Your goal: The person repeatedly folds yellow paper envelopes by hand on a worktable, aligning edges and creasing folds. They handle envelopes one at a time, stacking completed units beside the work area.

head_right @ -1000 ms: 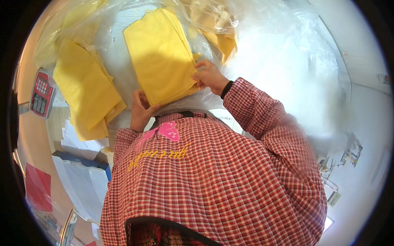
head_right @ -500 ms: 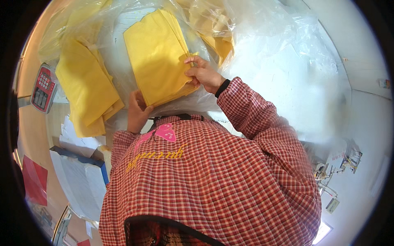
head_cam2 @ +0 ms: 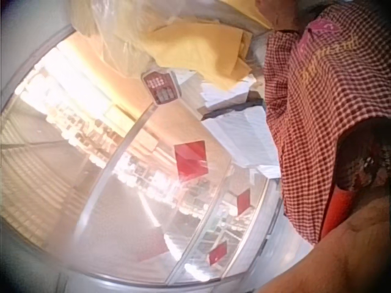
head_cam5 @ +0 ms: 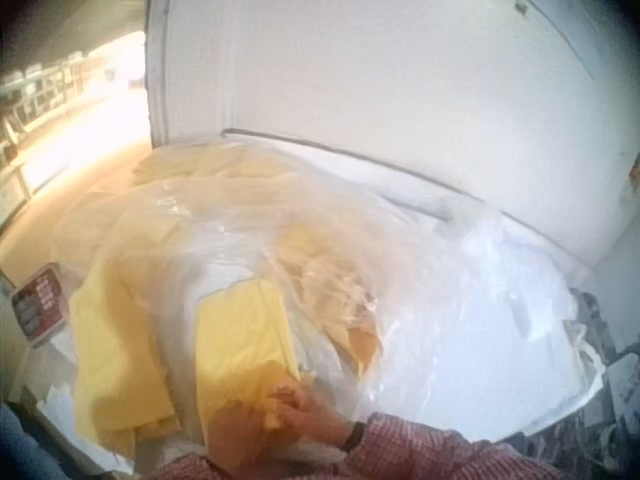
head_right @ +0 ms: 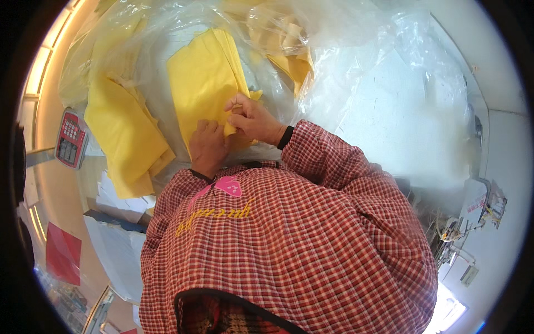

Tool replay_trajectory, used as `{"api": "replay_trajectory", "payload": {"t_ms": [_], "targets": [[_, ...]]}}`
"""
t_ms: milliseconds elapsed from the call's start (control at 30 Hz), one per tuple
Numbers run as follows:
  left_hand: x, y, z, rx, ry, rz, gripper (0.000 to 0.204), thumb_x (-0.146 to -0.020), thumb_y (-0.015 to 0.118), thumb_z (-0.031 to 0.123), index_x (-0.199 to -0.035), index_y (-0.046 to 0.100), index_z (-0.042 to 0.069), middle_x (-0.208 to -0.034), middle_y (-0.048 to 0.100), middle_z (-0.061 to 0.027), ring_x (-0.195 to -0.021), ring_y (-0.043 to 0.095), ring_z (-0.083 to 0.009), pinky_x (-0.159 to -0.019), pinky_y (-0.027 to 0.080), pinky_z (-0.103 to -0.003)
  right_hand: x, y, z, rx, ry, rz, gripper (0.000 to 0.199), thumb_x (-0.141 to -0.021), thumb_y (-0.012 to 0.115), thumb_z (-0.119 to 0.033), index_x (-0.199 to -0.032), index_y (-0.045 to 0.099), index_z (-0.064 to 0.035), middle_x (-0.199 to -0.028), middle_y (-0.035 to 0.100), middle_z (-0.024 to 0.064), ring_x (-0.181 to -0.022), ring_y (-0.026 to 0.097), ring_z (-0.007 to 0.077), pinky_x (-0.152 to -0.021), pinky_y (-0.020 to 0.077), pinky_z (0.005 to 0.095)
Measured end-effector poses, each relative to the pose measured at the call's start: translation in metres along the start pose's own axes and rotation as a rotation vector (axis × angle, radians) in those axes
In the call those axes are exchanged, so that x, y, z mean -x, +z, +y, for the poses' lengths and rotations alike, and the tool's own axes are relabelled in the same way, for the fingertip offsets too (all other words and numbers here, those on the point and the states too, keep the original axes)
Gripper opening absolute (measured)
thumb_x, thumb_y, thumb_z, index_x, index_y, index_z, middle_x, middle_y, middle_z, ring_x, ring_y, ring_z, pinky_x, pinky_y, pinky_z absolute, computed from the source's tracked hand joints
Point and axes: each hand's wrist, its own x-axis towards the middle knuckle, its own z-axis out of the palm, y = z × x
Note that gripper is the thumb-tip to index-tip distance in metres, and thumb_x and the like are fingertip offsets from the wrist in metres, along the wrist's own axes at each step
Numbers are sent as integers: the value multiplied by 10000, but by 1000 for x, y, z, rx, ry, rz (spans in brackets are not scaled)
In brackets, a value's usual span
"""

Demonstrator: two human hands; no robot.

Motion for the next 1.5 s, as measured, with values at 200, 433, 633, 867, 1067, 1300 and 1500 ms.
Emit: {"api": "replay_trajectory", "payload": {"t_ms": [200, 433, 633, 867, 1067, 1300, 1500], "targets": [[7, 2, -25, 364, -144, 65, 300, -939, 589, 285, -990, 703, 13, -1005, 682, -160, -1001, 621, -334, -843, 504, -378, -11, -8, 28, 115, 57, 153, 240, -930, 570, -188, -1105, 546, -26, -940, 683, 100, -842, 646, 158, -765, 505, 297], [27, 23, -57, 1356, -570, 68, 467, -989, 506, 292, -1279, 561, -69, -1230, 633, -167, -1091, 611, -254, -927, 482, -351, -15, 3, 28, 472, -45, 123, 301, -918, 549, -144, -1186, 542, -8, -933, 679, 154, -856, 665, 279, -807, 517, 362], [29, 13, -55, 1331, -411, 92, 404, -977, 533, 282, -1177, 624, -58, -1164, 651, -145, -1011, 637, -262, -888, 511, -375, -20, 15, -2, 1091, -611, 313, 353, -854, 652, -206, -1172, 576, -71, -1047, 654, 104, -1001, 628, 290, -800, 507, 423], [32, -11, -18, 680, -104, 472, 80, -842, 677, 63, -893, 626, 26, -917, 633, -141, -849, 601, -303, -776, 478, -367, -58, 7, -38, 1464, -682, -443, 413, -738, 760, -305, -1077, 591, -139, -993, 648, 68, -904, 659, 283, -720, 519, 437], [27, 1, 22, 717, 415, 57, 241, -798, 722, 124, -1002, 640, 23, -1078, 609, -132, -1017, 578, -329, -891, 454, -457, -51, 0, -28, 1395, -700, -401, 341, -715, 777, -316, -936, 595, -131, -821, 637, 71, -755, 659, 313, -622, 517, 433], [9, 12, 29, 229, 80, 35, 616, -899, 616, 334, -1435, 474, 66, -1505, 415, -123, -1464, 271, -331, -1205, 179, -520, -50, -19, -67, 1187, -405, -132, 359, -775, 816, -282, -985, 655, -40, -810, 669, 121, -727, 664, 284, -649, 524, 327], [2, 14, 21, 218, 143, -27, 615, -928, 587, 380, -1478, 449, 142, -1568, 352, -119, -1480, 258, -304, -1198, 170, -528, -60, -38, -42, 451, -261, 120, 345, -827, 809, -168, -1071, 656, 22, -926, 715, 61, -816, 655, 95, -708, 533, 267]]}}
